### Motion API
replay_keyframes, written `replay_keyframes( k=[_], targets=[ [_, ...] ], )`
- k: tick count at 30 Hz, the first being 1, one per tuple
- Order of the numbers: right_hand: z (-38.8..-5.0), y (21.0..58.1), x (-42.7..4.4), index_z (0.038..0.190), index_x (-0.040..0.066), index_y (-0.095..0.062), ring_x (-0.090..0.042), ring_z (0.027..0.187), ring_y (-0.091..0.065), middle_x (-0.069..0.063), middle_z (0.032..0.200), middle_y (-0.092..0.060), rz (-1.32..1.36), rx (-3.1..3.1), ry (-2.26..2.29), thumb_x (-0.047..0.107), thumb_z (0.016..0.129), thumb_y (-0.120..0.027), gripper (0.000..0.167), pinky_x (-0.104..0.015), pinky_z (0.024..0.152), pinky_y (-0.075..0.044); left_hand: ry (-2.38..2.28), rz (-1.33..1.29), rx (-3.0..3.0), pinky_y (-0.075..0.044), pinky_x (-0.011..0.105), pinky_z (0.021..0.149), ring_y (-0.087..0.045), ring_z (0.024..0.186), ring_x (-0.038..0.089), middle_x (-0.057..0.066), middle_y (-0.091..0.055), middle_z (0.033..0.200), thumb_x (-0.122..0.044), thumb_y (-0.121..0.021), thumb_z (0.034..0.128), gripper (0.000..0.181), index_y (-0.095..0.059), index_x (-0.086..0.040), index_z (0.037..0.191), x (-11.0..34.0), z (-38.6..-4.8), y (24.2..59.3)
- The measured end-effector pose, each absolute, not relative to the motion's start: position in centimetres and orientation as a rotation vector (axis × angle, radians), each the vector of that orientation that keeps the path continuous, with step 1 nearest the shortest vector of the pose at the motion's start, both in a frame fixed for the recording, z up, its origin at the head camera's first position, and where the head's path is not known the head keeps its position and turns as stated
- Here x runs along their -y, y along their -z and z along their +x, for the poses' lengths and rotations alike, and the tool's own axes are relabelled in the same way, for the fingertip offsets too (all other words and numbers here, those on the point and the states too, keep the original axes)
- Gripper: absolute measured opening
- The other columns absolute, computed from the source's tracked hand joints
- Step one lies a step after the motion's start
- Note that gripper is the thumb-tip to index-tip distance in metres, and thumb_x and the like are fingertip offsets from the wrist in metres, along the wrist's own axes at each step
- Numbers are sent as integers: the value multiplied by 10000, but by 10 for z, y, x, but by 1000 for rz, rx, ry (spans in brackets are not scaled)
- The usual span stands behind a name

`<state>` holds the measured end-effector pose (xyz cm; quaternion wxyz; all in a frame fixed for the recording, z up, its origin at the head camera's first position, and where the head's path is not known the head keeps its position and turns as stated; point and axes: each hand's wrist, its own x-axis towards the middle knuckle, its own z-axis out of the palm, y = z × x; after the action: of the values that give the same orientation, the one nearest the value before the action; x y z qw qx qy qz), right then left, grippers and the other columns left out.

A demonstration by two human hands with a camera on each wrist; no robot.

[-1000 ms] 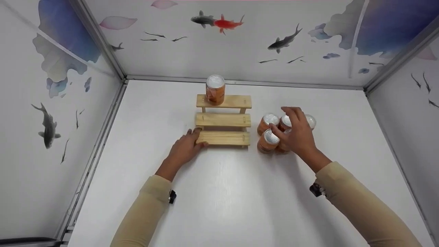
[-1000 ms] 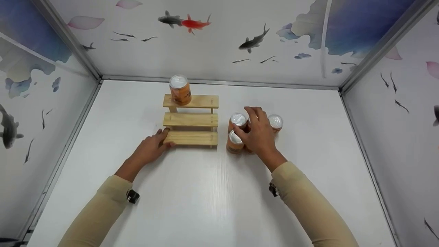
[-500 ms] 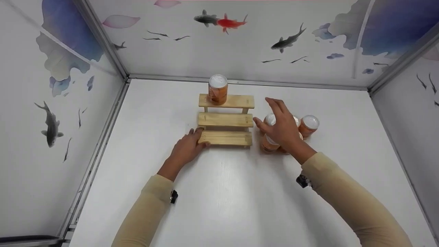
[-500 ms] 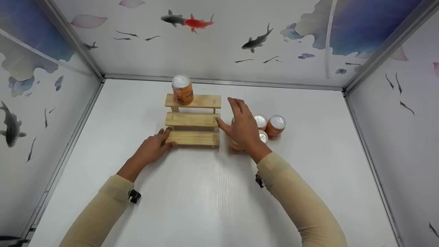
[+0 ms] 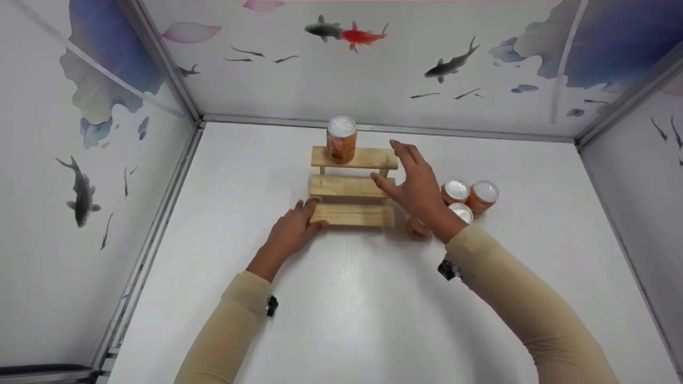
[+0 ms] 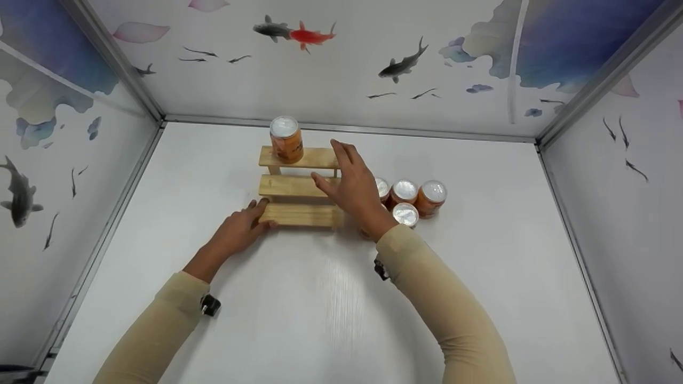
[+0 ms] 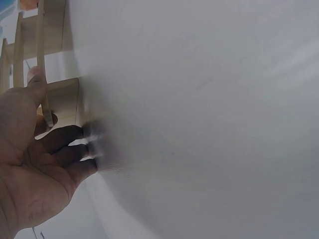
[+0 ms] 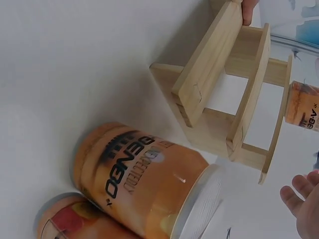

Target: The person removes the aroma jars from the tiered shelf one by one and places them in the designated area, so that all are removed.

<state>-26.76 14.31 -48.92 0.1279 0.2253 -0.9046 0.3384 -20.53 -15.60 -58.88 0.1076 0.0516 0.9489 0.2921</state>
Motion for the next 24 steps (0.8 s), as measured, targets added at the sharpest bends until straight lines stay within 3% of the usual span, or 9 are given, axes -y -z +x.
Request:
replay_keyframes(
  k=[16, 24],
  targets=[
    [-281, 483, -104, 1658, 54, -468, -434, 1304, -688, -218, 1533, -584, 686, 2628, -985, 384, 1003, -846, 824, -582, 1078, -582, -865, 172, -2792, -499, 685, 1169, -493, 1549, 523, 324, -396, 1725, -570, -632, 1096, 779, -412, -158, 1720, 156, -205, 587],
    [-287, 478, -89, 1679, 77, -438, -436, 1353, -662, -207, 1575, -560, 699, 2650, -1002, 396, 1021, -823, 826, -572, 1130, -561, -846, 153, -2794, -479, 682, 1194, -478, 1570, 500, 298, -395, 1737, -562, -630, 1101, 770, -413, -162, 1721, 155, -206, 588]
  ],
)
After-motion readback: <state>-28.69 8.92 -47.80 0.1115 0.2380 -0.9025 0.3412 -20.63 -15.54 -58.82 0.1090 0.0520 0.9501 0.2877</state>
